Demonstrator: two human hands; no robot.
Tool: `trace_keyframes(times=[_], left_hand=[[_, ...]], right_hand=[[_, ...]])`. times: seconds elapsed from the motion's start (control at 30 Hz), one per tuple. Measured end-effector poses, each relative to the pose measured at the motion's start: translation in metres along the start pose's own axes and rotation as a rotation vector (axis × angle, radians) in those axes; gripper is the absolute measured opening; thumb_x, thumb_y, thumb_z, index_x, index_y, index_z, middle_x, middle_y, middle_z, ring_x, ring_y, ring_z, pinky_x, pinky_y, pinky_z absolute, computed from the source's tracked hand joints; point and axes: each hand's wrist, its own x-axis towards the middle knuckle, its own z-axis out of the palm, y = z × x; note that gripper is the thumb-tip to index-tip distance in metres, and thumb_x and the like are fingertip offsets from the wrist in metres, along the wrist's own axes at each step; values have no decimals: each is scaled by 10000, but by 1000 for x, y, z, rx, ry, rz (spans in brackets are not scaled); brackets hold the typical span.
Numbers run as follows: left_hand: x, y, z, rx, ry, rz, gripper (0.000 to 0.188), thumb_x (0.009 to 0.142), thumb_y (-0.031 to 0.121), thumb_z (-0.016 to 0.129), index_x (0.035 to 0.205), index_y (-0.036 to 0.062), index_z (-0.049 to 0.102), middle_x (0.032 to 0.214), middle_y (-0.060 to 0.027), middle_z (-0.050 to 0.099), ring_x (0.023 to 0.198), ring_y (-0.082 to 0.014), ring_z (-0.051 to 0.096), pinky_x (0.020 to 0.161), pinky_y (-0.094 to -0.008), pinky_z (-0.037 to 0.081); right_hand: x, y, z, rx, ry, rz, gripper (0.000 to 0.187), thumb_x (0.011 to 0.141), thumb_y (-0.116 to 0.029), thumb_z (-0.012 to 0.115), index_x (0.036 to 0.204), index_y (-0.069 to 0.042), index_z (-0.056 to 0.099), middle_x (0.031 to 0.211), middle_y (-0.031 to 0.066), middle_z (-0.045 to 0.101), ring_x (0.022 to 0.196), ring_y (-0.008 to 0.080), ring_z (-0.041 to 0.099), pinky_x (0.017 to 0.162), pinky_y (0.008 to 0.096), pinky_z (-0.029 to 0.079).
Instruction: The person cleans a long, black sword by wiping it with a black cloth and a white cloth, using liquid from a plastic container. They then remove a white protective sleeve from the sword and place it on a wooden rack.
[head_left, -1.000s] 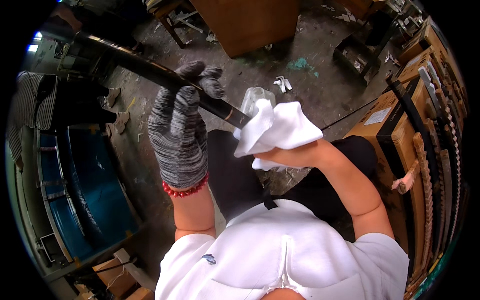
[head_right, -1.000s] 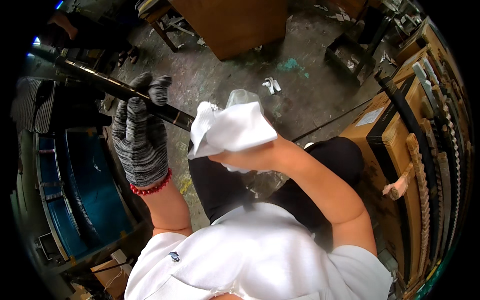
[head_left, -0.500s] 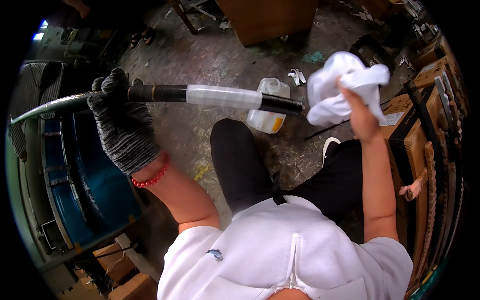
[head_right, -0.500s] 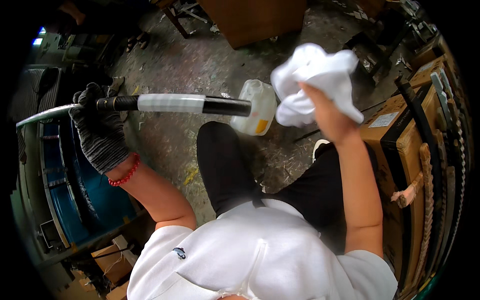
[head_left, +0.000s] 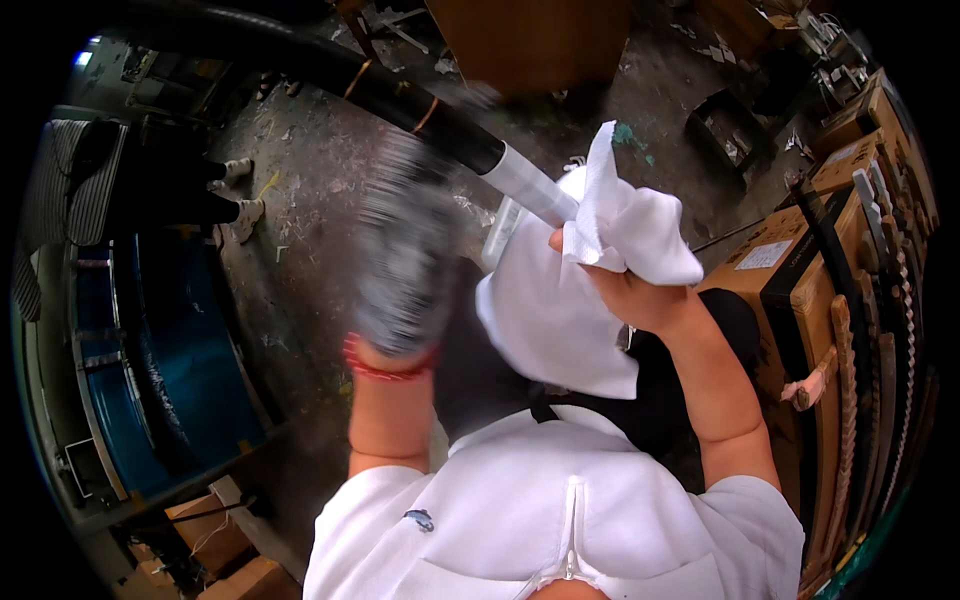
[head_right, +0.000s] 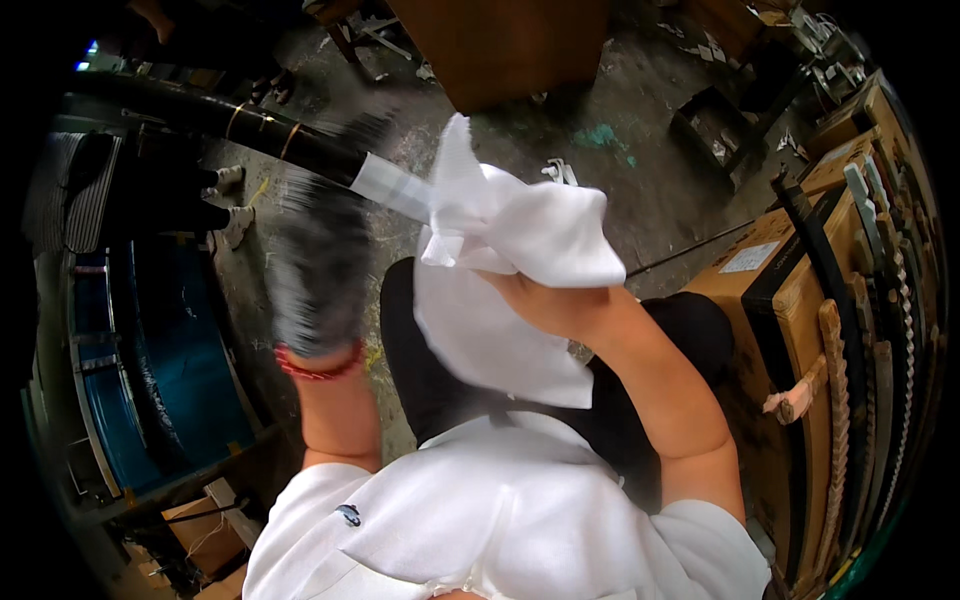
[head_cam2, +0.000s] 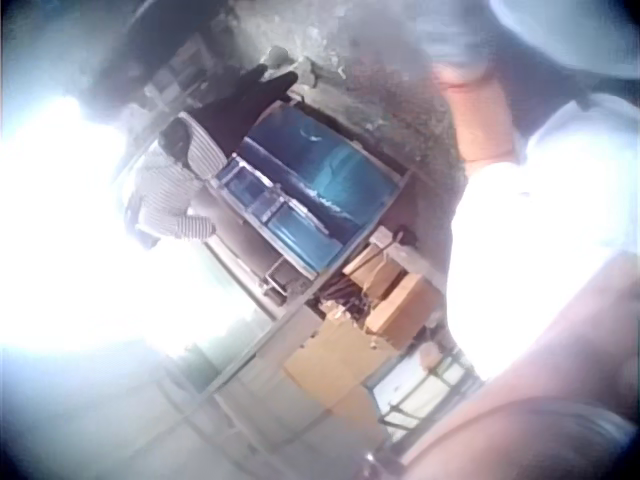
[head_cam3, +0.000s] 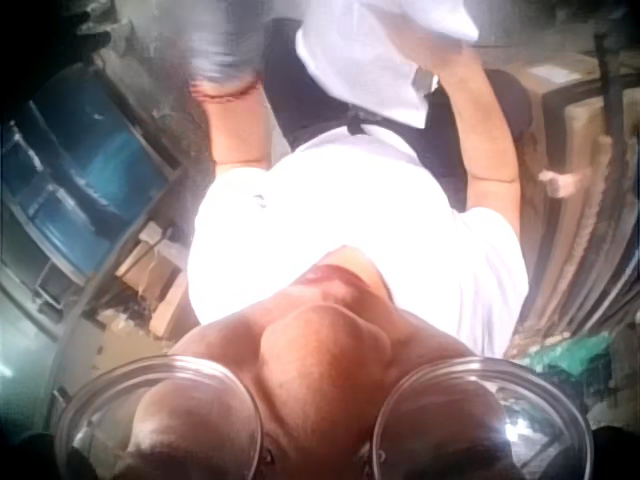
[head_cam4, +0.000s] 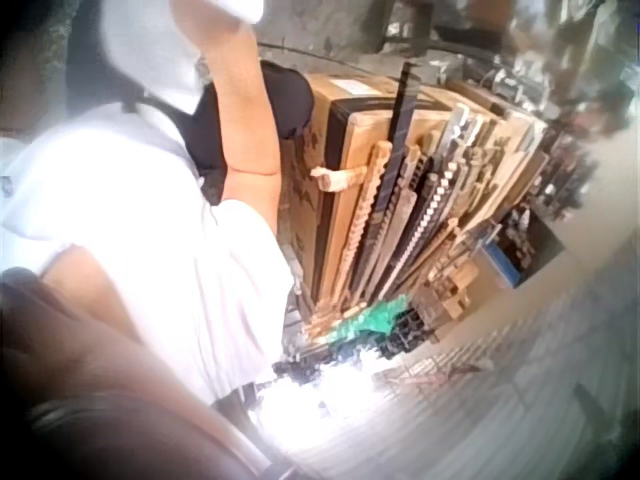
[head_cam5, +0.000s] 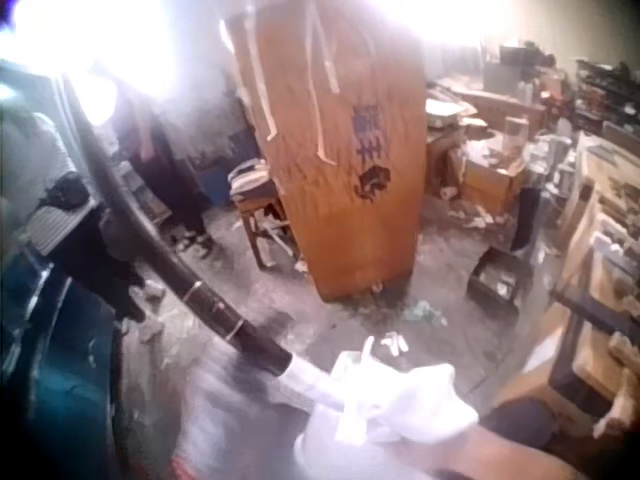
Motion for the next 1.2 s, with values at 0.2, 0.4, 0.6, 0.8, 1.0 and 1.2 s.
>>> trace_keyframes(times=[0.2,0.4,0.6,0.8,1.0,1.2], left_hand=[[1,-32,45,478,-45,9,344,882,138,543,1191,-3,488,1089,-85,594,1023,-164,541,922,-288,396],[-1,-24,49,638,93,30,98,863,79,556,921,12,515,738,-35,603,677,-126,601,617,-272,481],[0,-53,60,1269,113,273,185,807,70,585,971,6,529,757,-112,601,685,-242,589,651,-328,482],[1,-63,43,1608,-280,190,326,781,84,577,1101,31,543,930,-170,619,836,-337,597,728,-381,481],[6,-62,36,1099,-641,52,467,795,238,652,1194,52,495,1150,-126,534,1044,-257,534,886,-350,435],[-10,-49,64,1443,-311,55,228,759,92,626,949,-10,553,802,-162,610,740,-301,596,695,-361,481]], right_hand=[[4,-8,18,-234,86,-146,374,679,-17,675,1027,-32,538,875,117,531,776,260,535,749,294,433],[-34,31,1,884,228,491,387,910,-229,462,1207,20,451,1132,119,561,987,198,569,875,308,448],[11,-16,3,929,330,220,528,866,-330,570,1247,-12,391,1106,74,539,957,142,541,852,291,439],[35,-14,8,1180,518,323,346,823,-237,656,1059,-22,521,989,49,581,909,116,555,817,279,461],[10,-26,-15,1133,195,405,260,753,-176,666,927,-14,562,868,77,600,809,133,584,663,261,485],[19,-12,-33,802,718,112,373,848,-397,533,993,-54,519,870,35,571,768,108,556,678,268,477]])
